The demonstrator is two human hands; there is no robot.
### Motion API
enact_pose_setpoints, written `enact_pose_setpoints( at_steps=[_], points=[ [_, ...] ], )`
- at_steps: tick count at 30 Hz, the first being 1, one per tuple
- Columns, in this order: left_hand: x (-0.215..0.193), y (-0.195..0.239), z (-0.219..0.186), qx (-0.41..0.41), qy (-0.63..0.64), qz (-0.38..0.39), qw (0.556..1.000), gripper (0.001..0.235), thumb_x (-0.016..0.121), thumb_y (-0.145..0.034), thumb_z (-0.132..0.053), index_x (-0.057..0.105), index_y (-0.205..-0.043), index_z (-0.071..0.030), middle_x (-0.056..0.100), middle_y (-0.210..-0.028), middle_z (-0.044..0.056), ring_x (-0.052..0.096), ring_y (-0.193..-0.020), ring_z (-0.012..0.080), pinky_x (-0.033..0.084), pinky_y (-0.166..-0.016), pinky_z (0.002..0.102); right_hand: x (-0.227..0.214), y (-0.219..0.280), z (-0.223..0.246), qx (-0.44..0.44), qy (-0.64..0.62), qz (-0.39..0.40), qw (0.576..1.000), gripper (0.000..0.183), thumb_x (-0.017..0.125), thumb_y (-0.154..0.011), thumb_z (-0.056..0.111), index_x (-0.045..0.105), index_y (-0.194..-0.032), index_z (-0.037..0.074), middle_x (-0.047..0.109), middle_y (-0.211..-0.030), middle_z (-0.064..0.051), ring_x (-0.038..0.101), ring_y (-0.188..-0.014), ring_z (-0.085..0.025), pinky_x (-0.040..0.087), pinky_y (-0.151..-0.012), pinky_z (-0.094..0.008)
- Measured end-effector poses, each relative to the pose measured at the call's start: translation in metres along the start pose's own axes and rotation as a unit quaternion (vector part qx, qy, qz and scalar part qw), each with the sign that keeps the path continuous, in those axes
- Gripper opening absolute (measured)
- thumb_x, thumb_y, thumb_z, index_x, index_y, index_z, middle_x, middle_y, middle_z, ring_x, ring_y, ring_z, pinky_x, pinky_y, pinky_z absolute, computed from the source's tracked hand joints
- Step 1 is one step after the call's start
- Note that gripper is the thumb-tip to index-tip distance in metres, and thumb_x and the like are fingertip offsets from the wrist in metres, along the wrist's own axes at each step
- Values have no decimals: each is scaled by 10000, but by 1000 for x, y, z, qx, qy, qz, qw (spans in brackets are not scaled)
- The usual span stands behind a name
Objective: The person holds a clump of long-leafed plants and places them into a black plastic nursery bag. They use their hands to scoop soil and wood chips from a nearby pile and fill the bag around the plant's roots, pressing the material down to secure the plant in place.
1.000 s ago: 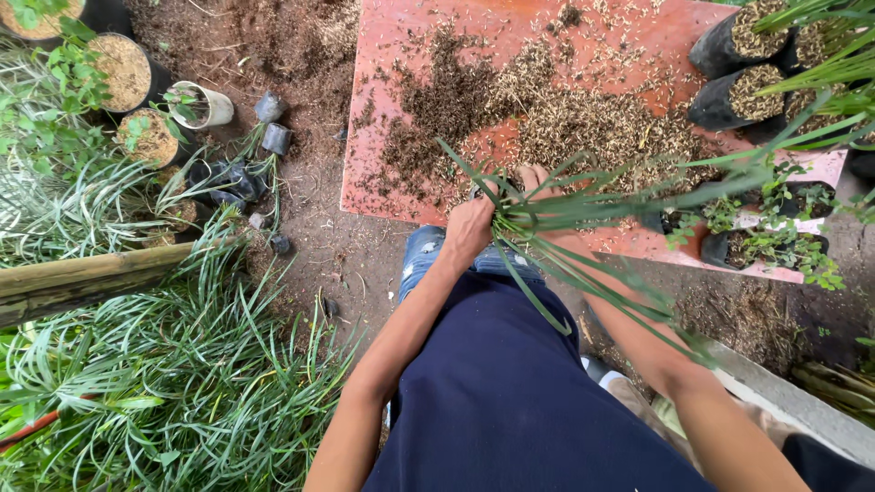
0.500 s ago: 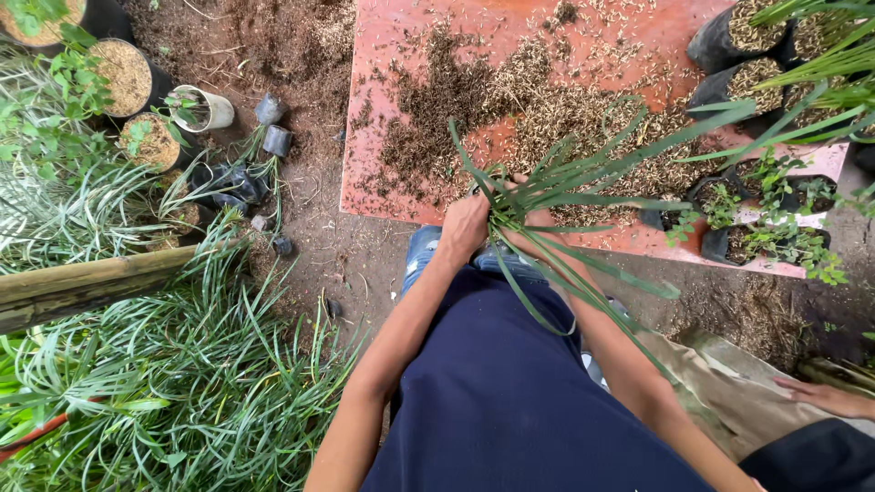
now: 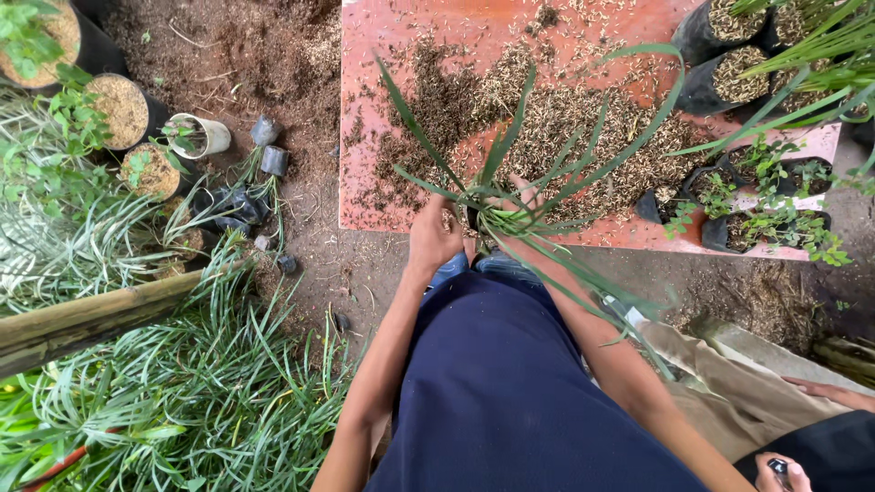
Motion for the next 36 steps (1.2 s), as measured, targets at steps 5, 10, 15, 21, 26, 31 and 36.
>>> enact_pose_setpoints(
  at_steps=[5,10,15,21,26,31,36],
  points=[
    [15,-30,17,-155,75,74,982,455,757,-806,-343,627,-1185,-126,724,-977,162,686,-1026,407,527,-906,546,-8,-12,-9,-92,21,85,992,371,816,-872,366,746,-1182,172,591,-1348,-232,443,-1359,-537,290,-1121,-732],
    [29,-47,-1,-46,146,114,982,328,696,-748,-131,709,-1076,-138,739,-953,129,696,-1038,366,539,-922,492,2,-9,-8,6,-91,166,982,852,870,-803,353,479,-1517,100,646,-1334,-130,452,-1410,-422,-32,-1234,-657],
    [27,-57,6,-115,143,117,976,307,697,-780,-278,742,-1066,-176,752,-1001,140,684,-1077,382,507,-938,563,36,6,12,172,-209,171,947,687,540,-1036,178,243,-1517,-212,485,-1426,-434,478,-1310,-579,282,-1184,-641],
    [56,-79,18,-112,240,179,948,204,703,-864,-167,748,-1023,-46,736,-946,181,697,-981,308,505,-967,476,26,-27,-34,110,-149,40,982,373,662,-998,463,641,-1299,243,618,-1353,-45,543,-1331,-290,370,-1161,-557],
    [44,-59,21,-316,558,196,742,231,666,-911,-172,688,-1098,-39,715,-1032,171,647,-1085,281,480,-1004,413,17,-24,-15,160,-139,19,977,377,752,-947,287,678,-1265,98,642,-1314,-215,627,-1157,-409,396,-1093,-653],
    [32,-66,16,-101,159,210,959,434,565,-1007,-531,733,-1237,-202,711,-1257,112,596,-1276,330,404,-1144,519,22,-40,-31,215,-126,47,967,462,801,-925,500,696,-1314,274,672,-1280,-113,690,-997,-302,566,-845,-528],
    [36,-72,3,-72,71,214,972,264,705,-840,-297,754,-1080,-198,759,-984,110,697,-1031,342,520,-993,491,34,-45,-28,269,-347,56,897,156,679,-985,157,626,-1002,12,677,-941,-183,681,-806,-241,579,-839,-299]
  ],
)
Point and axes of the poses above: each hand's wrist, its own y-axis away from the middle knuckle, its own x-axis out of the palm, z = x × y, the point moved 3 cm from there along -y, towards the middle knuckle
